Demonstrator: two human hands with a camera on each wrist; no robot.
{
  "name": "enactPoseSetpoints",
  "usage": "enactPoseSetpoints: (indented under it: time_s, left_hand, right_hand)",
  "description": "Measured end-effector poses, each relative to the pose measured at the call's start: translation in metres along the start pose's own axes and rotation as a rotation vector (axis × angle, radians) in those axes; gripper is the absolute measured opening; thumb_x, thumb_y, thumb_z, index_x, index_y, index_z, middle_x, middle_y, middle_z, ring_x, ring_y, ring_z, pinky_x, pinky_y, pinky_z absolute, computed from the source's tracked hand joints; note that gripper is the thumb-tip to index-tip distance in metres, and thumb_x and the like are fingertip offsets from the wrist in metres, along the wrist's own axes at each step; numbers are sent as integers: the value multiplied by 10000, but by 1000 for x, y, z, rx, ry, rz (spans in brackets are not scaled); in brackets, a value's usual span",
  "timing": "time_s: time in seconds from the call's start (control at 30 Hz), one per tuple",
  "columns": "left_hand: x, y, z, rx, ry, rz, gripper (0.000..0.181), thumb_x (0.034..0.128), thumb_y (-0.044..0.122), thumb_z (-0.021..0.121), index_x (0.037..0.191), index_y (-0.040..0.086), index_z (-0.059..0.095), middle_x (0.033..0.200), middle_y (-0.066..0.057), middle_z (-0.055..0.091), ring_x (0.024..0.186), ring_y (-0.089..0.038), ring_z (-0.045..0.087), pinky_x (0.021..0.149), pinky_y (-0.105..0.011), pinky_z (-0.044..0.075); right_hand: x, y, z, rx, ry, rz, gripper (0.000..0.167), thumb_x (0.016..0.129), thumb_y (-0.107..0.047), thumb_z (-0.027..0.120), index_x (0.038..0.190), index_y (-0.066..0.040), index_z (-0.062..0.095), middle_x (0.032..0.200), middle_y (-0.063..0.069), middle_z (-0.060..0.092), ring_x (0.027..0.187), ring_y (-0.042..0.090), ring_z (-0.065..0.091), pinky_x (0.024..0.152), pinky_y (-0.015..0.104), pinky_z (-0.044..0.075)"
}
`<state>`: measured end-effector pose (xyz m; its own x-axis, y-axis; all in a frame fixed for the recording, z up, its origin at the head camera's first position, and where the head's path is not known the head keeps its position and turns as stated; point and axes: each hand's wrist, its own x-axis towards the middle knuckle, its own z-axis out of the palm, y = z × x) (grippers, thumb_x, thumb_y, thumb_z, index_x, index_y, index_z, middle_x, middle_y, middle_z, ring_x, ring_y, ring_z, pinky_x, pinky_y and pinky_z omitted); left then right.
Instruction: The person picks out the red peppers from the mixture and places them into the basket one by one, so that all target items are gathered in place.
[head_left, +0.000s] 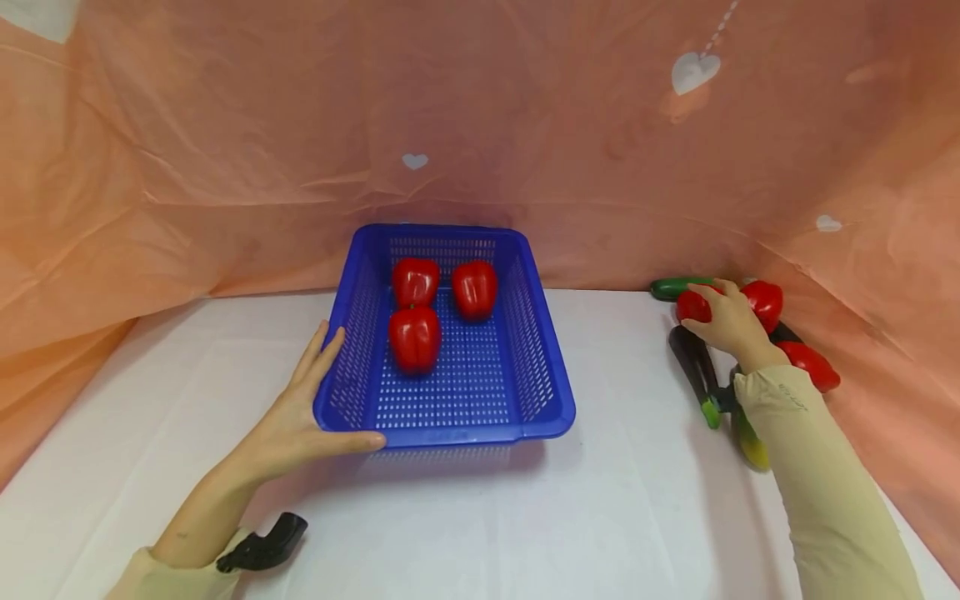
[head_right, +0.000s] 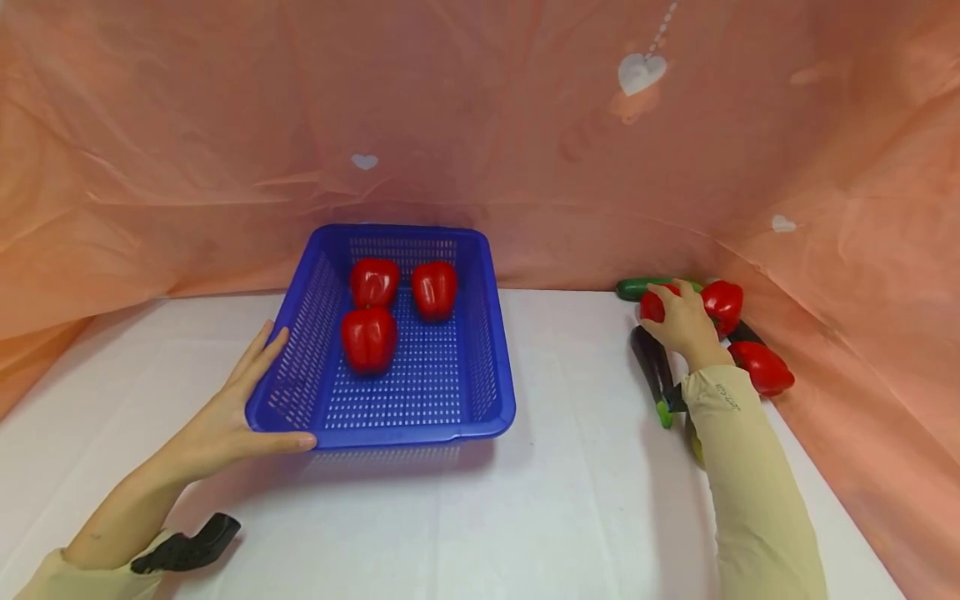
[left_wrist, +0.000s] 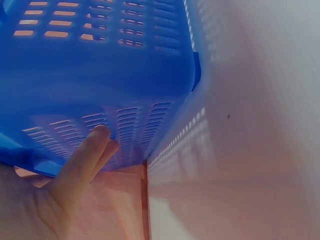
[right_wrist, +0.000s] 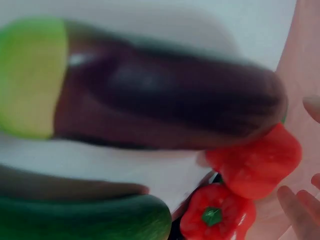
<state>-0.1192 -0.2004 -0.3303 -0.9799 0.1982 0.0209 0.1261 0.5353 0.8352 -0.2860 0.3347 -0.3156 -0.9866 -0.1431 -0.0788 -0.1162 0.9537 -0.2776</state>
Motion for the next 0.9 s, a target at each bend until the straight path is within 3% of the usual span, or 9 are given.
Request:
enactPoseSetpoints:
  time_s: [0.6, 0.9]
  left_hand:
    - [1, -2, 2, 11, 8, -5, 1262, 636, 338, 880, 1556, 250, 21, 1614, 29, -141, 1456, -449, -8, 1025, -769, 137]
    - [0, -2, 2, 12, 4, -5, 1263, 637, 339, 881, 1555, 258, 18, 1613, 37, -141, 1456, -448, -16, 1021, -773, 134]
  right_hand:
    - [12, 15, -2, 25, -88, 81, 762, 908, -227, 592, 1480, 49, 171, 1440, 435, 23, 1258, 673, 126, 919, 754, 326]
    - [16, 18, -2, 92, -114, 110, 838, 903, -235, 610, 1508, 14, 85, 1458, 421, -13, 1261, 658, 138, 929, 728, 344]
